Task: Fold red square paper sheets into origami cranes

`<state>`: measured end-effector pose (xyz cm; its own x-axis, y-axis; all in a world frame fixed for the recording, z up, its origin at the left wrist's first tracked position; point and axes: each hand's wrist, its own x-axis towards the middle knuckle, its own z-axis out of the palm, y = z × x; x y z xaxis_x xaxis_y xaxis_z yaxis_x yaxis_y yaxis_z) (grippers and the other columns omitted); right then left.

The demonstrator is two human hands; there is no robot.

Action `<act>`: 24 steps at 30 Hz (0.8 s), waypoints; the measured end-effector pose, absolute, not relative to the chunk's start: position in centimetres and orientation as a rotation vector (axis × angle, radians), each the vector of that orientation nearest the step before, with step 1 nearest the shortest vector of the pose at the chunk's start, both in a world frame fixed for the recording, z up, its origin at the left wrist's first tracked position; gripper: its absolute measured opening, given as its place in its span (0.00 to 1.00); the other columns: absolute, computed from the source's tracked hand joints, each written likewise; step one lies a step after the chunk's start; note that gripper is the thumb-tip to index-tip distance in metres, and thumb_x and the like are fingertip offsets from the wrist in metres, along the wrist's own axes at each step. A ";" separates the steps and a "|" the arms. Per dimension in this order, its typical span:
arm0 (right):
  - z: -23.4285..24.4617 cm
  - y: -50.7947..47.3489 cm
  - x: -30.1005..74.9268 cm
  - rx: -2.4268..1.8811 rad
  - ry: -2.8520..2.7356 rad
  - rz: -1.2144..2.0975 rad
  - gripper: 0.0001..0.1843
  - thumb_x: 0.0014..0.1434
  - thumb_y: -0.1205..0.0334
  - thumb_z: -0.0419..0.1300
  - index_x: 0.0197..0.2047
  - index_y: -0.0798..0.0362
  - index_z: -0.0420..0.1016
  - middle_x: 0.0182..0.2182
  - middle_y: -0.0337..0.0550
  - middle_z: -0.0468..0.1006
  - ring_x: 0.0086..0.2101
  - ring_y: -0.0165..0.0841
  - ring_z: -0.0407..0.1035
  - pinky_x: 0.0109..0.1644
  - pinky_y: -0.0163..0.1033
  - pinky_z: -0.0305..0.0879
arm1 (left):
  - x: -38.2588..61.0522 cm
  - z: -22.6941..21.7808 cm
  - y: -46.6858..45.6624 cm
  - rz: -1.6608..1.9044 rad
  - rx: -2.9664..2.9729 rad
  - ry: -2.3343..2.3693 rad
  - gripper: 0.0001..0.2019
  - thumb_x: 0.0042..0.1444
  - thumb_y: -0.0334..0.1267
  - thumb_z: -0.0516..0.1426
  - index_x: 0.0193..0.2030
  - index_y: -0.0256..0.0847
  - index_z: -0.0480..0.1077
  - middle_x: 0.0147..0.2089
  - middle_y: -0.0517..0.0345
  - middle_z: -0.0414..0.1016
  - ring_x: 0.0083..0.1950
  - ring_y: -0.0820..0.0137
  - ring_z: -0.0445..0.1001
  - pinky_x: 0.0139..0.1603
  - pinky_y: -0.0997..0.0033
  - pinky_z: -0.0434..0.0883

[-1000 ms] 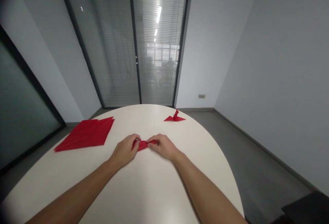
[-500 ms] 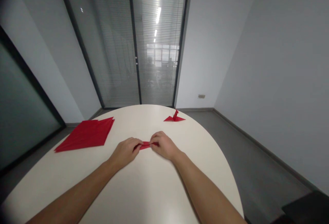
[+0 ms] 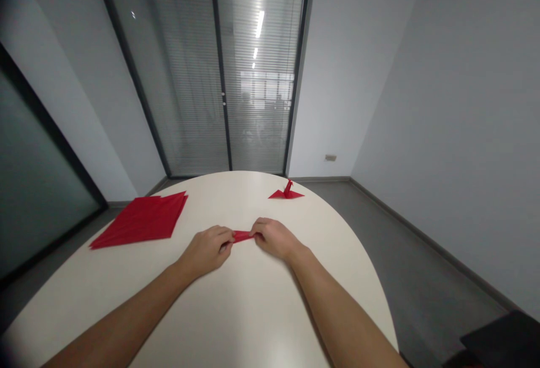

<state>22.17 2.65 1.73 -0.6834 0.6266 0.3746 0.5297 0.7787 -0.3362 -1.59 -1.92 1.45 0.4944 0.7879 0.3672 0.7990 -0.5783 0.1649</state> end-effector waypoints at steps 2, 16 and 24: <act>2.0 2.6 22.3 -0.870 -2.518 0.252 0.19 0.56 0.78 0.55 0.43 0.52 0.81 0.40 0.45 0.81 0.40 0.35 0.75 0.47 0.37 0.69 | -1.6 1.5 -2.0 -0.642 -2.693 -1.425 0.08 0.60 0.30 0.54 0.39 0.43 0.75 0.44 0.56 0.80 0.46 0.63 0.76 0.47 0.64 0.72; 3.4 2.4 23.2 -1.086 -2.663 0.036 0.14 0.58 0.75 0.56 0.38 0.52 0.82 0.40 0.45 0.81 0.42 0.36 0.73 0.46 0.37 0.67 | -1.6 1.0 -1.8 -0.699 -2.709 -1.481 0.13 0.63 0.31 0.54 0.47 0.47 0.78 0.49 0.58 0.79 0.50 0.64 0.74 0.50 0.64 0.73; 2.7 0.6 20.9 -0.910 -2.726 0.338 0.43 0.65 0.41 0.55 0.74 0.58 0.51 0.71 0.60 0.53 0.69 0.50 0.50 0.70 0.55 0.49 | -1.4 0.9 -1.6 -0.740 -2.700 -1.449 0.14 0.62 0.33 0.53 0.50 0.46 0.78 0.53 0.56 0.79 0.53 0.63 0.76 0.56 0.61 0.73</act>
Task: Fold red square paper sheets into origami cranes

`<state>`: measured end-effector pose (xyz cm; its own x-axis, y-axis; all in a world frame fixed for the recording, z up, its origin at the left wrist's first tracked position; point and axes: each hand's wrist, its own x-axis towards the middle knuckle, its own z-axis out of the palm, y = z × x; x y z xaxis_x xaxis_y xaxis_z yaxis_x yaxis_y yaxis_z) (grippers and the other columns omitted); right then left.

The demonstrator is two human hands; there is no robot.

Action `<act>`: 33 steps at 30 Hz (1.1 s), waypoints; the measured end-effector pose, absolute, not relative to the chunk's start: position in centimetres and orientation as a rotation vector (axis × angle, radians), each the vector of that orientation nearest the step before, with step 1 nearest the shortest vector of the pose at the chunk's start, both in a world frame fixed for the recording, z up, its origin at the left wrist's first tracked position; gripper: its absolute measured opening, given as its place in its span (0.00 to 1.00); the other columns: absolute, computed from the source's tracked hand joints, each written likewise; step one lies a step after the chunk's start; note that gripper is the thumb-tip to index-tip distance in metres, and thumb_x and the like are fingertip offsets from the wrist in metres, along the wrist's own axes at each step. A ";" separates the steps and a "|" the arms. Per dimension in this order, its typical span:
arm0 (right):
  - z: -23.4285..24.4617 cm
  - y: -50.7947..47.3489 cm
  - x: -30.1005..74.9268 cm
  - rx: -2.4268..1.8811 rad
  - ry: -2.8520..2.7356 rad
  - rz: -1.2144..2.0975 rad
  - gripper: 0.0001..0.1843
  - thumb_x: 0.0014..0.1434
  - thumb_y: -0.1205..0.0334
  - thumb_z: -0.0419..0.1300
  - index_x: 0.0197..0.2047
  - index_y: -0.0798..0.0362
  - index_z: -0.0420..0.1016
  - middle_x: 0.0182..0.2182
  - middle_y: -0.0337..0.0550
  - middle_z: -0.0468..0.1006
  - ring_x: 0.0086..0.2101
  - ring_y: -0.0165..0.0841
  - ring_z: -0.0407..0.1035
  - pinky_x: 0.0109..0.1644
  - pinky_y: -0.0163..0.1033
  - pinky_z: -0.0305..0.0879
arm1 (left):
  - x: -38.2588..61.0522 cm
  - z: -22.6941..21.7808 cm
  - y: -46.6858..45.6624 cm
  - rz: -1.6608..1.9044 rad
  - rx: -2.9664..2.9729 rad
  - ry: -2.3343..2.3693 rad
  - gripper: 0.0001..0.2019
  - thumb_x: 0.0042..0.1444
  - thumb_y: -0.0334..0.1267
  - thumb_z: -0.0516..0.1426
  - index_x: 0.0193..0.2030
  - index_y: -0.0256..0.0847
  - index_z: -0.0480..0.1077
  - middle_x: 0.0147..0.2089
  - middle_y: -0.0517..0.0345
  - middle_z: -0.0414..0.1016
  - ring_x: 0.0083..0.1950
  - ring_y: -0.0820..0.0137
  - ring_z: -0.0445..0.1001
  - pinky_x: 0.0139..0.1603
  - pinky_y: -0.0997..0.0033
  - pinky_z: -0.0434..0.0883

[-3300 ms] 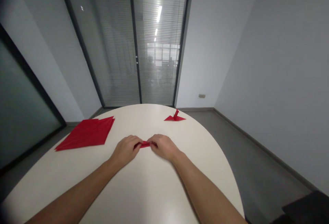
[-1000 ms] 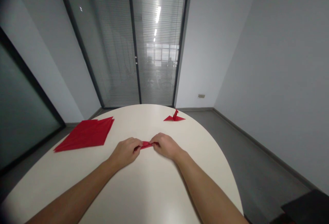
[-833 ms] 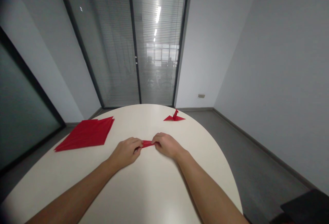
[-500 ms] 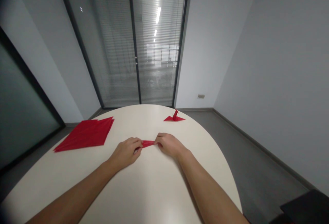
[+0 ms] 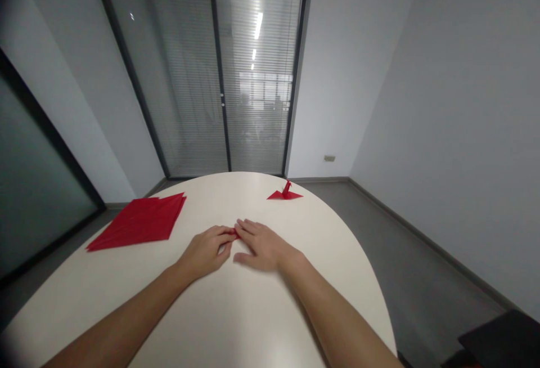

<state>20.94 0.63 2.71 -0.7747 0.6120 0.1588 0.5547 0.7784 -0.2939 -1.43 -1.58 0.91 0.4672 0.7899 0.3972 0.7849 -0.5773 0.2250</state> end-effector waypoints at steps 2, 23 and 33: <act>2.2 0.3 20.3 -1.009 -2.773 0.482 0.46 0.66 0.36 0.49 0.75 0.59 0.44 0.72 0.60 0.45 0.71 0.51 0.41 0.72 0.58 0.41 | -1.4 0.9 -1.5 0.716 2.671 1.454 0.16 0.62 0.33 0.53 0.53 0.45 0.77 0.56 0.55 0.78 0.56 0.62 0.75 0.59 0.60 0.73; 2.4 1.7 21.0 -0.953 -2.642 0.118 0.21 0.70 0.54 0.52 0.54 0.58 0.77 0.57 0.56 0.75 0.59 0.46 0.67 0.65 0.51 0.58 | -1.7 0.0 -0.7 0.652 2.652 1.538 0.20 0.64 0.39 0.52 0.60 0.37 0.71 0.64 0.43 0.71 0.65 0.55 0.69 0.67 0.52 0.65; 2.9 1.3 20.8 -0.847 -2.577 0.201 0.13 0.68 0.60 0.56 0.48 0.52 0.80 0.42 0.47 0.81 0.44 0.37 0.72 0.51 0.41 0.66 | -1.8 0.6 -1.2 0.737 2.681 1.322 0.15 0.64 0.36 0.53 0.55 0.44 0.74 0.56 0.51 0.75 0.56 0.61 0.73 0.60 0.59 0.69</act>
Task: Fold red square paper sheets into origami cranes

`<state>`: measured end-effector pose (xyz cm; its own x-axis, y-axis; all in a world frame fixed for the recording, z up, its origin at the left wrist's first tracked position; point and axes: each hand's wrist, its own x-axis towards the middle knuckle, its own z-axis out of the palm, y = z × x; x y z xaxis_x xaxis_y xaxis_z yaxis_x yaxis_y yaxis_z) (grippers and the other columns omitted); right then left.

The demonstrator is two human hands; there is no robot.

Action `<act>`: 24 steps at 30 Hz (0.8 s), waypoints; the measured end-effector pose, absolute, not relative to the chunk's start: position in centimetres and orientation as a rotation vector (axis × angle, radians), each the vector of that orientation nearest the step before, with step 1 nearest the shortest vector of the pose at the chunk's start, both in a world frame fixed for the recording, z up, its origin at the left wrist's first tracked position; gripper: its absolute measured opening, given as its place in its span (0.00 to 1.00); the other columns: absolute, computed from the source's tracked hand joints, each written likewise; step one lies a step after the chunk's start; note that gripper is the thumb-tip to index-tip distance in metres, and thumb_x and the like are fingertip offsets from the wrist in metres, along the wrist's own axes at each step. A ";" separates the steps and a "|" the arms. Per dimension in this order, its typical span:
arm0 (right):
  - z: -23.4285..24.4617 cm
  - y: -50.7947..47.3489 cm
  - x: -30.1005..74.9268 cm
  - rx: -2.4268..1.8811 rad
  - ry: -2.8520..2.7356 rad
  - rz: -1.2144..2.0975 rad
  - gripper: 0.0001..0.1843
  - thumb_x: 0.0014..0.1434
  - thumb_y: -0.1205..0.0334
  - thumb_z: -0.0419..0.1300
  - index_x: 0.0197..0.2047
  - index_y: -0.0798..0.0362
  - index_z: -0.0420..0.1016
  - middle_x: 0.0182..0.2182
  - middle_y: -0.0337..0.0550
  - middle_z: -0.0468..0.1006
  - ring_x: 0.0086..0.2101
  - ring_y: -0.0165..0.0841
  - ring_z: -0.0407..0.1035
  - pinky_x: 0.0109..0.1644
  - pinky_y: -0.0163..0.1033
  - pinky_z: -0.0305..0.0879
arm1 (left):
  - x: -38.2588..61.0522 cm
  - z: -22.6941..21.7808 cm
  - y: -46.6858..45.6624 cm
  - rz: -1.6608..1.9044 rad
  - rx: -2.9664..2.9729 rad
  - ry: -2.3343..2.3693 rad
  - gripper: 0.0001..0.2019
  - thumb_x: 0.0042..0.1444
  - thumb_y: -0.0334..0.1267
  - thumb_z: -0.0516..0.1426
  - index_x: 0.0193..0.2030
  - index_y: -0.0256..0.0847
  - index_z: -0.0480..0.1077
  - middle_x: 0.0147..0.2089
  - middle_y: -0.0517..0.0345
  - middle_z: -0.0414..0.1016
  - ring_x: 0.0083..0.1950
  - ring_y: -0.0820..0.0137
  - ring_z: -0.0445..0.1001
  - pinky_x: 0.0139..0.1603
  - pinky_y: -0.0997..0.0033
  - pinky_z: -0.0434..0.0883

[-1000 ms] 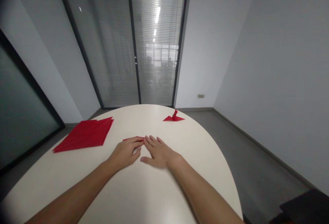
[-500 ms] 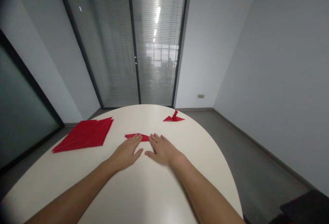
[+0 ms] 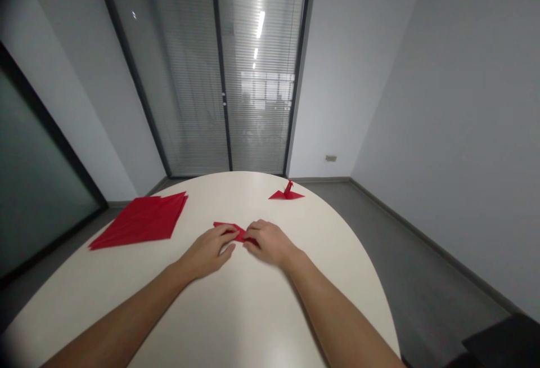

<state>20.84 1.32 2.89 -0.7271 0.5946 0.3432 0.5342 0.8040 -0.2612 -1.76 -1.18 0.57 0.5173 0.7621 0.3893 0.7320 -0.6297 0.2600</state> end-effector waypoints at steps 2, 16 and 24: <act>2.9 1.3 20.8 -0.855 -2.580 0.268 0.13 0.68 0.61 0.55 0.45 0.52 0.81 0.40 0.46 0.81 0.42 0.37 0.72 0.50 0.40 0.66 | -1.8 0.4 -1.1 0.753 2.684 1.352 0.15 0.65 0.35 0.52 0.55 0.44 0.74 0.56 0.51 0.75 0.57 0.60 0.72 0.61 0.58 0.68; 1.8 1.5 20.5 -0.865 -2.433 0.415 0.16 0.64 0.67 0.56 0.53 0.51 0.78 0.44 0.47 0.81 0.45 0.38 0.72 0.53 0.42 0.66 | -1.6 0.0 -0.6 0.863 2.529 1.536 0.11 0.63 0.40 0.57 0.48 0.44 0.78 0.49 0.51 0.76 0.53 0.60 0.72 0.56 0.58 0.70; 1.4 1.9 20.4 -0.892 -2.368 0.461 0.15 0.65 0.61 0.58 0.54 0.52 0.77 0.48 0.48 0.81 0.49 0.40 0.71 0.58 0.45 0.63 | -1.9 -0.7 -0.3 0.929 2.468 1.655 0.20 0.59 0.45 0.61 0.55 0.41 0.70 0.54 0.47 0.76 0.56 0.55 0.71 0.59 0.53 0.69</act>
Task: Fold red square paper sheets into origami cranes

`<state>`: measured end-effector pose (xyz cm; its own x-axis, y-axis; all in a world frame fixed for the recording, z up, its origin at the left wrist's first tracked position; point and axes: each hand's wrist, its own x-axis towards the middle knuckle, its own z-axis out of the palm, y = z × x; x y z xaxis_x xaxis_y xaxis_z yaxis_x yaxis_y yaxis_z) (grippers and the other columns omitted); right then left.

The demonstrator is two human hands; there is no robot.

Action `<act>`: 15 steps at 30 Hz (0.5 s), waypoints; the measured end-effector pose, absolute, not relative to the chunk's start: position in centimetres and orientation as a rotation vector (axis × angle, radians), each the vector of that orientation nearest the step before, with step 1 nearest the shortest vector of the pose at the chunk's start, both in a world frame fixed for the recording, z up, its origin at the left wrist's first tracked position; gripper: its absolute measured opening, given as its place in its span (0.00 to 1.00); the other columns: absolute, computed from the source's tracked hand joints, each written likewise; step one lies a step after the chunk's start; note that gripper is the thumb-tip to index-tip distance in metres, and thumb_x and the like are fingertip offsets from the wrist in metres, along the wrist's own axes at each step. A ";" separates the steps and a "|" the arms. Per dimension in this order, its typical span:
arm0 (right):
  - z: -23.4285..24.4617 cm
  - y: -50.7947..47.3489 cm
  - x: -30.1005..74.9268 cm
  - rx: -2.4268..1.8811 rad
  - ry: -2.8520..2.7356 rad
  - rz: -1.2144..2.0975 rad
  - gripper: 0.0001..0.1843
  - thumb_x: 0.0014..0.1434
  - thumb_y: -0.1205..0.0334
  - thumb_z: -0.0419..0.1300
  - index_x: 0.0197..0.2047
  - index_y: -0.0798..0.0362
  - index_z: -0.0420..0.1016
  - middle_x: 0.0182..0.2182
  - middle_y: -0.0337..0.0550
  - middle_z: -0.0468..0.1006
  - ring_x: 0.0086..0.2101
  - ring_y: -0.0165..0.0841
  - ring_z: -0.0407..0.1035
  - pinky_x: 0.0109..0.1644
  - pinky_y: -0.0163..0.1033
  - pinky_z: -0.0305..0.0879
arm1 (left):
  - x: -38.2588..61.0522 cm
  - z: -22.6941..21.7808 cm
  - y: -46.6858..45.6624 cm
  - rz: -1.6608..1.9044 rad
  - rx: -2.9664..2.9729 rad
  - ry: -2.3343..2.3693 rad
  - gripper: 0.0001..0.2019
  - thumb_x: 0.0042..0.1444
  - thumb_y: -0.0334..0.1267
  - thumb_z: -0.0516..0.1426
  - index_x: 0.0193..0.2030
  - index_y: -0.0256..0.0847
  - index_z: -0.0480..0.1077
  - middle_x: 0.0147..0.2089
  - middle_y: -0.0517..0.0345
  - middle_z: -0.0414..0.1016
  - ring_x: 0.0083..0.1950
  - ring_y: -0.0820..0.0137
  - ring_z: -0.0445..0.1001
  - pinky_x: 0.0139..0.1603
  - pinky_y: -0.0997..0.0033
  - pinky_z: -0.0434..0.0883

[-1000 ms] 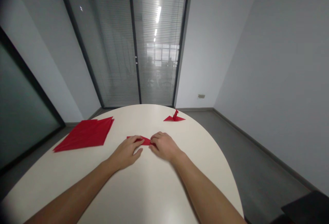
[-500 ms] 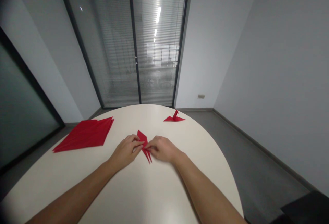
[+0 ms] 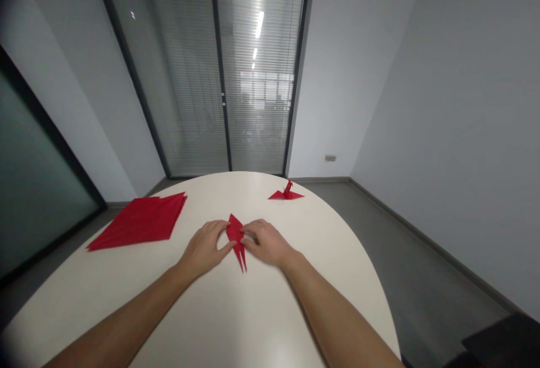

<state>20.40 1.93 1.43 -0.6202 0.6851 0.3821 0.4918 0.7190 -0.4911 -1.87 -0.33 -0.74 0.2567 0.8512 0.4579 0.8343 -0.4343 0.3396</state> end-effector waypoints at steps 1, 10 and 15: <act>1.4 2.0 20.4 -0.890 -2.361 0.476 0.14 0.65 0.61 0.58 0.52 0.51 0.78 0.47 0.47 0.81 0.49 0.40 0.71 0.58 0.45 0.63 | -1.9 -0.8 -0.3 0.935 2.462 1.659 0.21 0.58 0.46 0.62 0.56 0.40 0.69 0.55 0.47 0.76 0.57 0.55 0.71 0.59 0.52 0.68; 0.2 2.7 20.4 -1.032 -2.109 0.743 0.24 0.57 0.64 0.66 0.57 0.52 0.71 0.44 0.46 0.81 0.43 0.38 0.73 0.49 0.43 0.67 | -1.9 -0.5 -0.4 0.979 2.419 1.457 0.26 0.55 0.40 0.64 0.60 0.43 0.65 0.58 0.47 0.73 0.58 0.55 0.72 0.60 0.49 0.68; -0.4 3.0 20.4 -1.047 -2.067 0.839 0.35 0.56 0.64 0.67 0.66 0.53 0.64 0.41 0.44 0.81 0.40 0.37 0.73 0.50 0.44 0.66 | -2.0 -0.6 -0.3 1.037 2.282 1.425 0.32 0.55 0.38 0.63 0.65 0.43 0.59 0.54 0.49 0.73 0.51 0.60 0.74 0.55 0.54 0.71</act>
